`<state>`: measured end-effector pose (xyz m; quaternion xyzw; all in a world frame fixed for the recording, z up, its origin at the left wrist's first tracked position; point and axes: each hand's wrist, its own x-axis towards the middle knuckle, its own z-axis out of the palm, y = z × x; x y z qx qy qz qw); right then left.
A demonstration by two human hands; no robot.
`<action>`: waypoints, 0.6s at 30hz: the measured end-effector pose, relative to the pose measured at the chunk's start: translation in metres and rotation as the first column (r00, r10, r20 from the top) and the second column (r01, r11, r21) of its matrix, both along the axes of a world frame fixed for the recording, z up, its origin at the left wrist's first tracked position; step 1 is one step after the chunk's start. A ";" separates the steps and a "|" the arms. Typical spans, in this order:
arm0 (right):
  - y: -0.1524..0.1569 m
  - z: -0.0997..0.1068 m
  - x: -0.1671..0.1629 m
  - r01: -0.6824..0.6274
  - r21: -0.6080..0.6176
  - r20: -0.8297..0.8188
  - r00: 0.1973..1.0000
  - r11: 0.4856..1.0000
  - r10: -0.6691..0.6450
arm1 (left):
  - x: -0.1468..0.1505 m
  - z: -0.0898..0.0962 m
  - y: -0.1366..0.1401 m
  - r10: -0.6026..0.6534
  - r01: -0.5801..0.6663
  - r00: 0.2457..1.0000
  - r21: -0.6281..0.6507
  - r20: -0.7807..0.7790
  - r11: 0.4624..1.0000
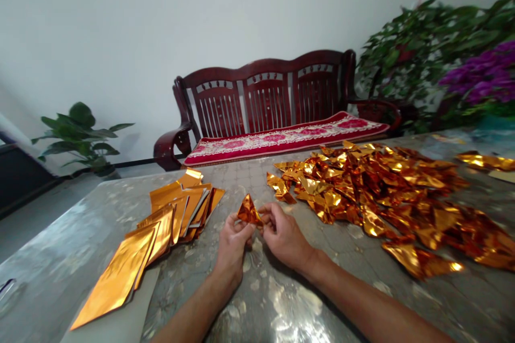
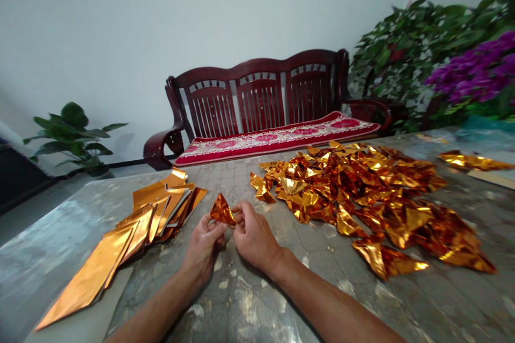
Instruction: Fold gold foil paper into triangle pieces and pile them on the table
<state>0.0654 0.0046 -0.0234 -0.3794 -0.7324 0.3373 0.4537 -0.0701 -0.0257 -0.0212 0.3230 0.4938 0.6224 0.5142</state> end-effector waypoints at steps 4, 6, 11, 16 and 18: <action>0.000 0.003 0.009 -0.093 -0.007 -0.079 0.993 0.996 0.092 | -0.005 0.002 0.001 -0.062 0.062 0.997 0.004 0.035 0.998; 0.001 0.005 0.013 -0.115 0.049 -0.026 0.993 0.992 0.117 | -0.005 0.003 0.000 -0.097 0.097 0.995 -0.006 0.028 0.995; 0.004 0.004 0.015 -0.140 0.221 0.070 0.989 0.965 0.127 | -0.003 0.005 -0.004 -0.170 0.170 0.985 0.006 0.016 0.985; 0.006 0.000 0.017 -0.129 0.292 0.144 0.985 0.948 0.090 | -0.004 0.005 -0.003 -0.168 0.168 0.986 0.000 0.013 0.986; 0.006 -0.001 0.017 -0.147 0.303 0.171 0.980 0.942 0.099 | -0.004 0.003 -0.001 -0.111 0.111 0.994 -0.029 -0.001 0.993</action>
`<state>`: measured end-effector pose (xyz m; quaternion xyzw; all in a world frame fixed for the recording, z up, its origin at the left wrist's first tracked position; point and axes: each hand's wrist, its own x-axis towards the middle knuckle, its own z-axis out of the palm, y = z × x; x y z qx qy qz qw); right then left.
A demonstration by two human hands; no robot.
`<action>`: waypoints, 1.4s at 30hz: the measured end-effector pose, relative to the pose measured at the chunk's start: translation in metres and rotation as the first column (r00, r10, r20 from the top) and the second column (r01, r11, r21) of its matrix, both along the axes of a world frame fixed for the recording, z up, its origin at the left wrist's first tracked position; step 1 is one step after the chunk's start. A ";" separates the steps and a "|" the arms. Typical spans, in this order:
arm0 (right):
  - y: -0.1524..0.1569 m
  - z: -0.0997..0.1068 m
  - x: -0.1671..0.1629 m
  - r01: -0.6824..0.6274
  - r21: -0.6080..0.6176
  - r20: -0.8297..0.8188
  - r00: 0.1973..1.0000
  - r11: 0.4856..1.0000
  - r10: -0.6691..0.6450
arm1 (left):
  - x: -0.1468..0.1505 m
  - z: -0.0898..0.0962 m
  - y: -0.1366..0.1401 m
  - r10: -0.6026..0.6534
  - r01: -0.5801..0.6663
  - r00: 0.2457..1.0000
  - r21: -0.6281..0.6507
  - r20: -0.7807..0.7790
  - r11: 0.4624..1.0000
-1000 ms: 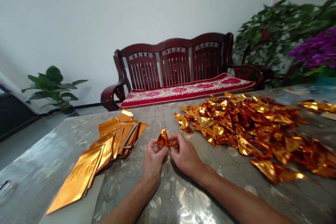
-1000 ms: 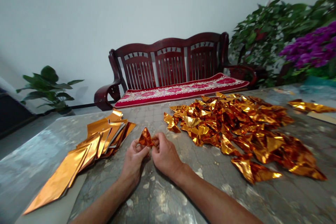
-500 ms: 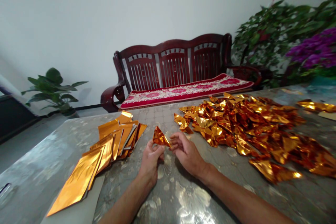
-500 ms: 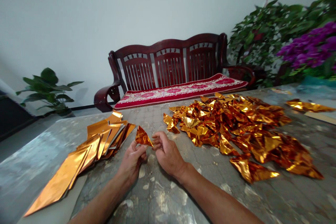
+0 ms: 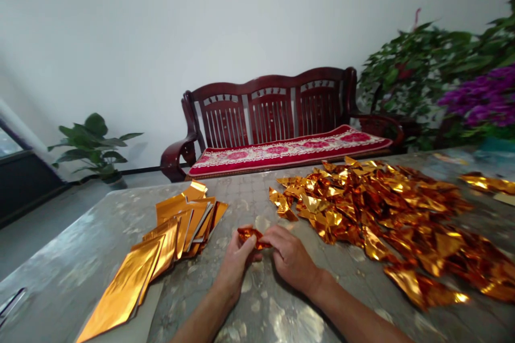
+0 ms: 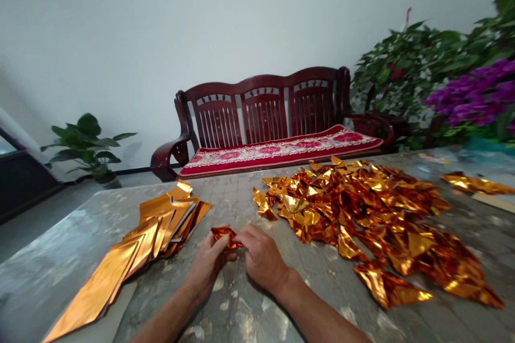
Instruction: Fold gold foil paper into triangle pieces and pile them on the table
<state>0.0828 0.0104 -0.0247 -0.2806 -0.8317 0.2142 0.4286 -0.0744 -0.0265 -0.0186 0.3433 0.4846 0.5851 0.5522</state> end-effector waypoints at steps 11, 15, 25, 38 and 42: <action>0.019 -0.001 0.017 0.318 -0.081 -0.077 0.943 0.945 -0.324 | 0.006 -0.012 0.005 0.111 -0.109 0.990 0.025 -0.085 0.994; 0.034 0.003 0.038 0.435 -0.121 -0.109 0.887 0.892 -0.448 | 0.004 -0.006 0.000 0.095 -0.095 0.971 0.011 -0.218 0.995; 0.045 0.012 0.079 0.645 -0.091 -0.045 0.759 0.759 -0.650 | 0.003 -0.003 -0.003 0.113 -0.108 0.939 0.031 -0.325 0.994; 0.058 0.025 0.107 0.600 -0.283 -0.298 0.686 0.748 -0.664 | 0.003 -0.021 -0.003 0.019 -0.011 0.887 0.020 -0.462 1.000; 0.054 0.036 0.098 0.529 -0.292 -0.106 0.810 0.797 -0.576 | 0.003 -0.023 -0.002 -0.029 0.042 0.848 0.012 -0.530 0.999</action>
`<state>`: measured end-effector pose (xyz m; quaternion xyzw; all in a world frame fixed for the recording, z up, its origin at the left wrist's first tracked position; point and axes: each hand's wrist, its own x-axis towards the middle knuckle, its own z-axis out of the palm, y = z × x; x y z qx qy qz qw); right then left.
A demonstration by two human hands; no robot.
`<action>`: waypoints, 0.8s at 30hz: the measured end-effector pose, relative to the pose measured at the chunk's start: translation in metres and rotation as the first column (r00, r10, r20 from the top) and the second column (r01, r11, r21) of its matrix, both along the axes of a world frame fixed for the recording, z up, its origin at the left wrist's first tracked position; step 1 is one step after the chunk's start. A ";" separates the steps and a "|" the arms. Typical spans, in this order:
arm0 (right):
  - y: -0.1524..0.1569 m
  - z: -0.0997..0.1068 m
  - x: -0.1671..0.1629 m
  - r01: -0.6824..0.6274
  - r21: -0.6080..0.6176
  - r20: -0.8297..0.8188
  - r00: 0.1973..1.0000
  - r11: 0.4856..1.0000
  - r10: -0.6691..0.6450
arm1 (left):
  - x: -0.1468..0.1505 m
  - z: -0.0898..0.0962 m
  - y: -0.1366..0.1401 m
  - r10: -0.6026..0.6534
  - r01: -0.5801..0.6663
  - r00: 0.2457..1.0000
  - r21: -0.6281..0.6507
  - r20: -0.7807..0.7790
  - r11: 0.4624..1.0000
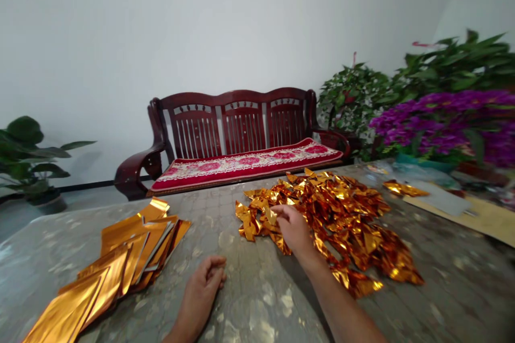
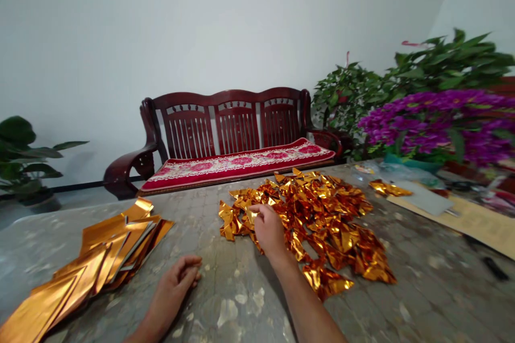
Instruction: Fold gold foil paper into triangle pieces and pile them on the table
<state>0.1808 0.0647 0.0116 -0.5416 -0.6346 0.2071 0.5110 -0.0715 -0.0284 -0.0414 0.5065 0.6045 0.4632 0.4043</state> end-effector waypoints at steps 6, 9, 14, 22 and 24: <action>-0.004 0.017 -0.001 -0.135 -0.102 0.226 0.962 0.986 0.155 | -0.003 -0.001 0.004 -0.096 0.098 0.978 0.003 -0.183 0.995; -0.006 0.021 0.004 -0.167 -0.158 0.285 0.936 0.973 0.207 | -0.006 -0.004 0.007 -0.126 0.138 0.955 0.025 -0.268 0.990; -0.003 0.021 0.023 -0.076 -0.178 0.336 0.932 0.981 0.134 | -0.009 -0.008 0.010 -0.140 0.149 0.928 0.001 -0.345 0.989; 0.000 0.041 0.151 0.503 -0.055 0.411 0.799 0.863 -0.439 | -0.015 -0.010 0.011 -0.176 0.165 0.920 -0.063 -0.350 0.984; -0.004 0.044 0.183 0.614 -0.034 0.448 0.715 0.789 -0.537 | -0.015 -0.011 0.011 -0.170 0.156 0.938 -0.072 -0.303 0.985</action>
